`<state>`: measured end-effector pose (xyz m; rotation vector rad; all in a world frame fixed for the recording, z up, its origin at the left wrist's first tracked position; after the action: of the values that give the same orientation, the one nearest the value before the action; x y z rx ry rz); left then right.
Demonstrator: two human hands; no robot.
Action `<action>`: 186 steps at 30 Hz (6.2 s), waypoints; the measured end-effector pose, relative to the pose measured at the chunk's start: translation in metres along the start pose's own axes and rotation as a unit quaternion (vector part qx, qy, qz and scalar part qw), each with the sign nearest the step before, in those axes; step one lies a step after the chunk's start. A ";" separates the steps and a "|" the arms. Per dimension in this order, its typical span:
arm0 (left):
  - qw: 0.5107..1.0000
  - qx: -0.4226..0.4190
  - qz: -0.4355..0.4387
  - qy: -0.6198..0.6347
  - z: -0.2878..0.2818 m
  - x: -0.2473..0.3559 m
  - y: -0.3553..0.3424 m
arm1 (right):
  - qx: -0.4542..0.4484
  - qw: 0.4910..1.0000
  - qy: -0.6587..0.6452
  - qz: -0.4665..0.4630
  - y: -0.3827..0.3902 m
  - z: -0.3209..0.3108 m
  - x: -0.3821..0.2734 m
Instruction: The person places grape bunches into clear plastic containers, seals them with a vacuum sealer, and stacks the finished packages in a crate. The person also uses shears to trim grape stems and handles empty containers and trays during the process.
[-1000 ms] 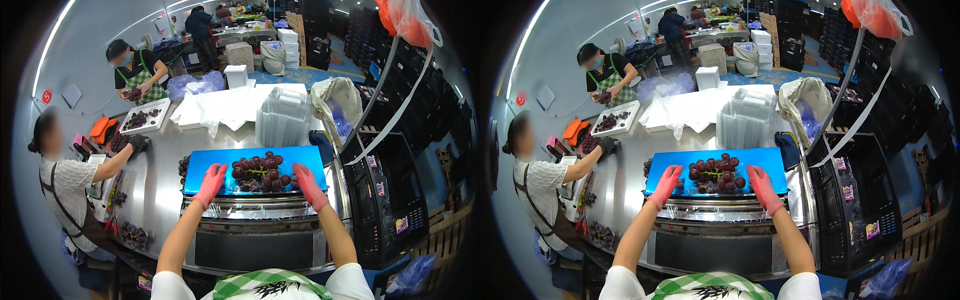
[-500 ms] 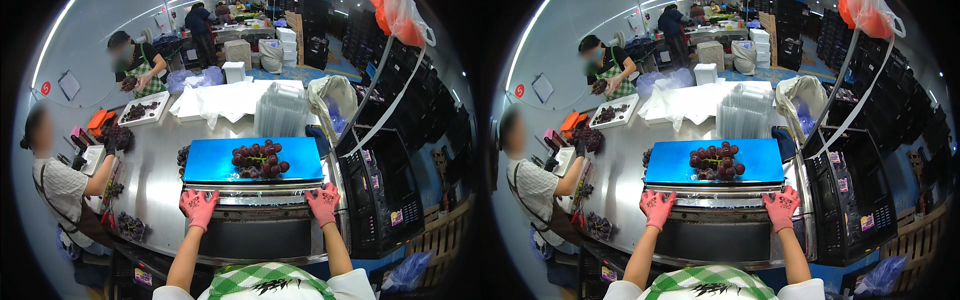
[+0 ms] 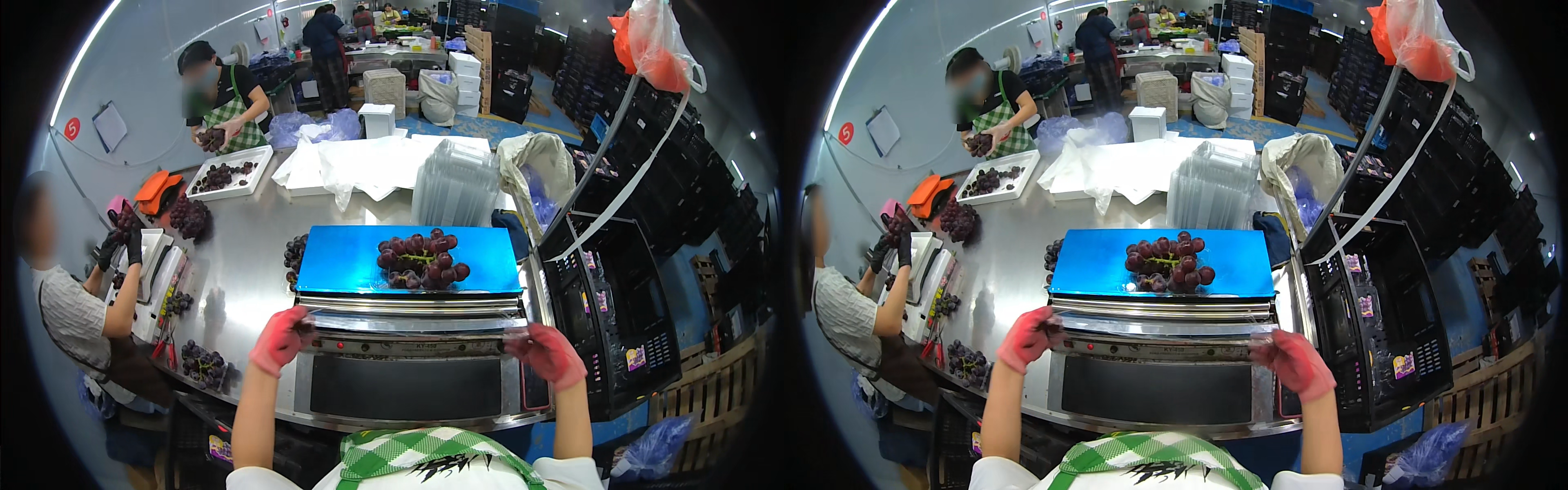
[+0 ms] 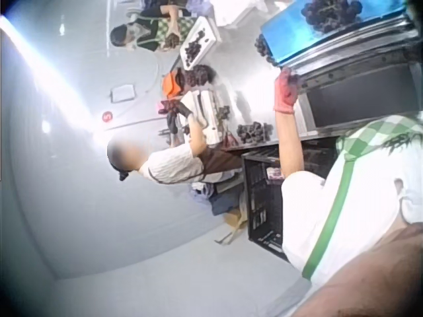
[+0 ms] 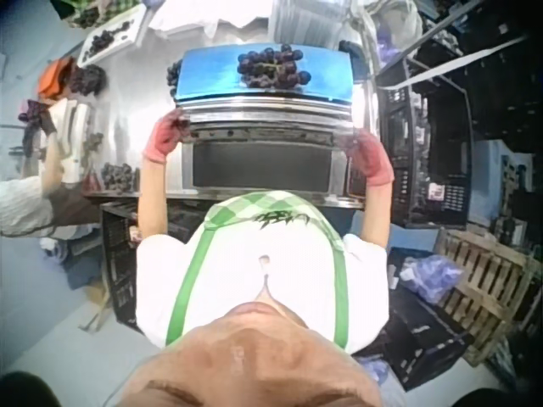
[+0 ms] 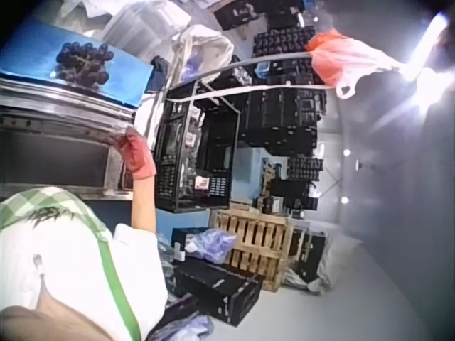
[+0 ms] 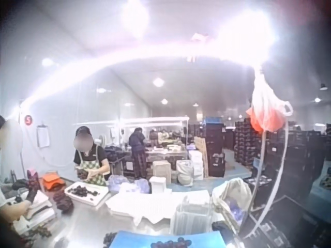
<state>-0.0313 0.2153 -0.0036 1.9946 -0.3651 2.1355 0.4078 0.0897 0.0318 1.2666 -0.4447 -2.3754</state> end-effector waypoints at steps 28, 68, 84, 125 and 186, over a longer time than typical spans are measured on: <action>0.753 -0.207 0.153 -0.605 0.071 -0.019 -0.176 | 0.087 0.644 0.722 -0.236 -0.230 0.030 -0.080; 0.980 0.012 -0.183 -0.072 0.095 0.003 -0.092 | 0.059 0.898 0.435 0.009 -0.171 0.052 -0.042; 0.930 -0.038 0.032 -0.363 0.096 -0.065 0.064 | 0.112 0.892 0.437 -0.026 -0.066 0.030 0.105; 0.954 0.206 0.213 0.037 0.118 0.035 0.071 | -0.092 0.957 -0.275 0.006 -0.035 0.096 0.069; 0.734 0.145 0.077 0.659 0.079 0.040 0.102 | 0.034 0.556 0.764 -0.327 -0.101 0.177 -0.025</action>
<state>0.0093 0.0929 0.0366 0.0772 0.0852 3.1393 0.2511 0.2047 0.0982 3.1410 0.6108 -0.6133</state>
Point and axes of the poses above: each hand's wrist, its own y-axis away from the middle knuckle, its own z-axis out of the palm, x = y × z, the point moved 7 cm from there along -y, towards the middle knuckle, and after that the axes turned 13 degrees about z, right-handed, at the moved point
